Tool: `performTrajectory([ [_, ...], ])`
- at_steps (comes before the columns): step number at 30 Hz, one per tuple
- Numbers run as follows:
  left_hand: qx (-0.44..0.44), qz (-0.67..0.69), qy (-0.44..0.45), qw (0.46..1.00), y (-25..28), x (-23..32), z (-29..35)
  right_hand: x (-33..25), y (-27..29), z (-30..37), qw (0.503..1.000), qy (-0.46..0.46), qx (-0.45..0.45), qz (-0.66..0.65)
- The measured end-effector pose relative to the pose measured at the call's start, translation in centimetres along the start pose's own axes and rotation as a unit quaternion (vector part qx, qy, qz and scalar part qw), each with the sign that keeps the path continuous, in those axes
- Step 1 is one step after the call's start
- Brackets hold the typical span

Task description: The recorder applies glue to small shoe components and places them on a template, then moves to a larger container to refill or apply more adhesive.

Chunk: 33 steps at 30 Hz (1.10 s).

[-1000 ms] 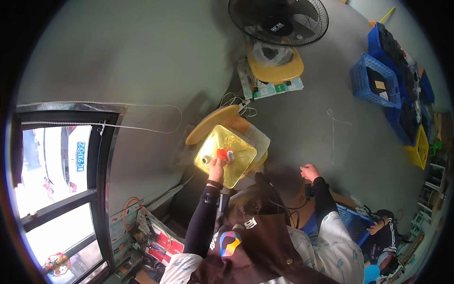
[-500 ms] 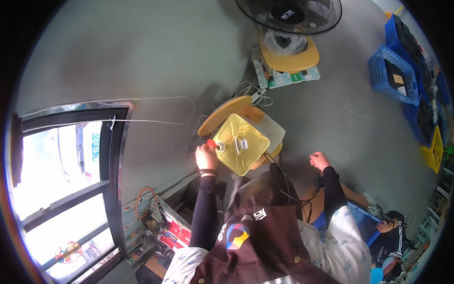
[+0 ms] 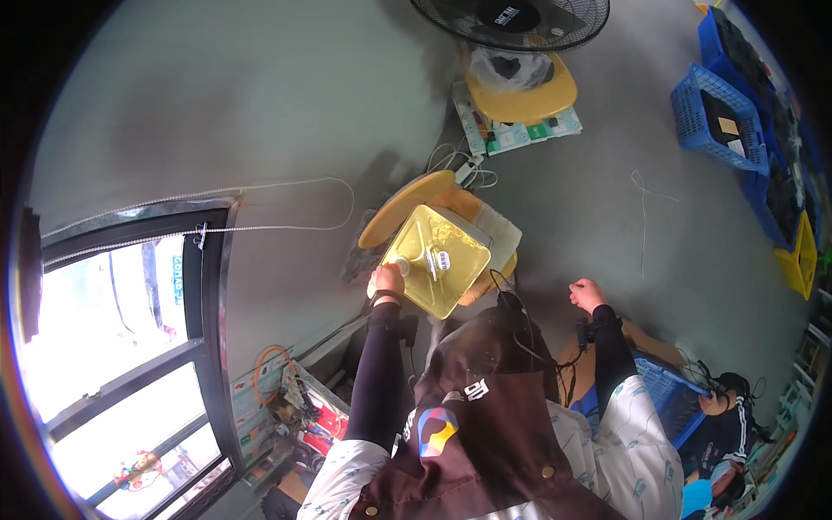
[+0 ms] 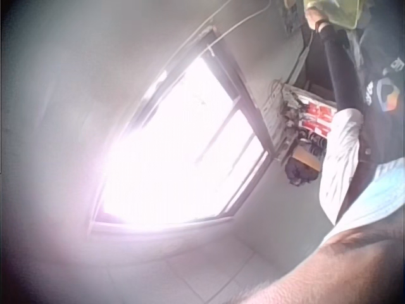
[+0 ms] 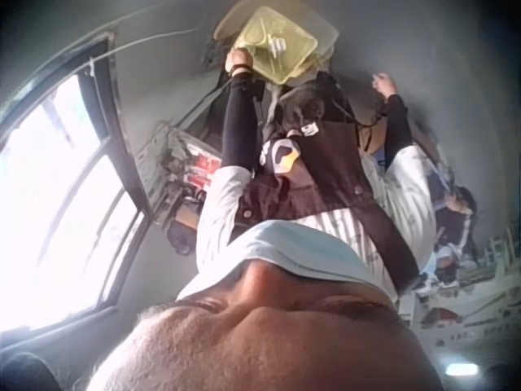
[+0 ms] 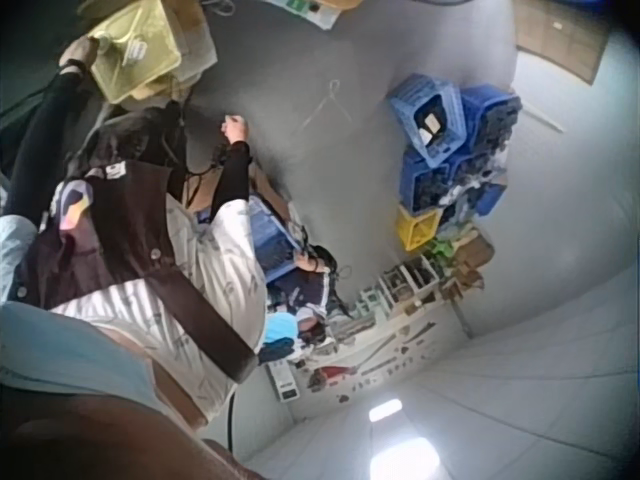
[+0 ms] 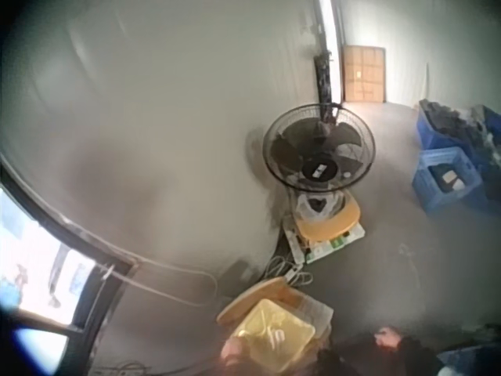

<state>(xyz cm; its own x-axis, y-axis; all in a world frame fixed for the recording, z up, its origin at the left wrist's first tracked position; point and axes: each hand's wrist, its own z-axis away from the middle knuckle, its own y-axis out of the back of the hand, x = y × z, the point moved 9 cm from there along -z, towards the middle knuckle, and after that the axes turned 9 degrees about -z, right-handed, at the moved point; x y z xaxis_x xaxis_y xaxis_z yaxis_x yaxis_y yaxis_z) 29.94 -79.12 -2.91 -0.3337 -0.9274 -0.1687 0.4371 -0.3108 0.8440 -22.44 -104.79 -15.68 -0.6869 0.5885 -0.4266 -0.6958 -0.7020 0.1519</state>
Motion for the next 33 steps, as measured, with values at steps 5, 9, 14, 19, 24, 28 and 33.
performTrajectory([
  [5,-0.024,-0.015,-0.118,0.993,-3.9,-1.7,-3.3,-0.5,-0.9,-0.1,1.000,0.009,-0.005,0.017],
  [9,-0.081,0.053,-0.180,0.979,-3.3,0.2,-2.8,0.6,-0.5,-0.5,1.000,0.003,0.004,0.010],
  [14,-0.080,0.129,-0.099,0.983,-1.3,-1.4,-2.1,-0.7,-1.6,-0.8,0.999,0.027,-0.007,0.019],
  [19,-0.077,0.214,-0.062,0.972,-1.9,-2.0,-2.6,-0.9,-1.7,-0.9,0.999,0.040,-0.004,0.010],
  [24,-0.113,0.241,0.006,0.964,-1.7,-2.1,-1.1,-0.3,-1.3,-1.0,0.999,0.034,0.003,0.006],
  [28,-0.101,0.210,-0.005,0.972,0.0,-0.4,0.2,1.4,-1.4,-0.8,1.000,0.016,0.007,0.014],
  [33,0.059,0.057,-0.161,0.984,0.2,-0.5,-1.0,-0.1,-2.8,-0.7,1.000,0.022,-0.005,0.013],
])
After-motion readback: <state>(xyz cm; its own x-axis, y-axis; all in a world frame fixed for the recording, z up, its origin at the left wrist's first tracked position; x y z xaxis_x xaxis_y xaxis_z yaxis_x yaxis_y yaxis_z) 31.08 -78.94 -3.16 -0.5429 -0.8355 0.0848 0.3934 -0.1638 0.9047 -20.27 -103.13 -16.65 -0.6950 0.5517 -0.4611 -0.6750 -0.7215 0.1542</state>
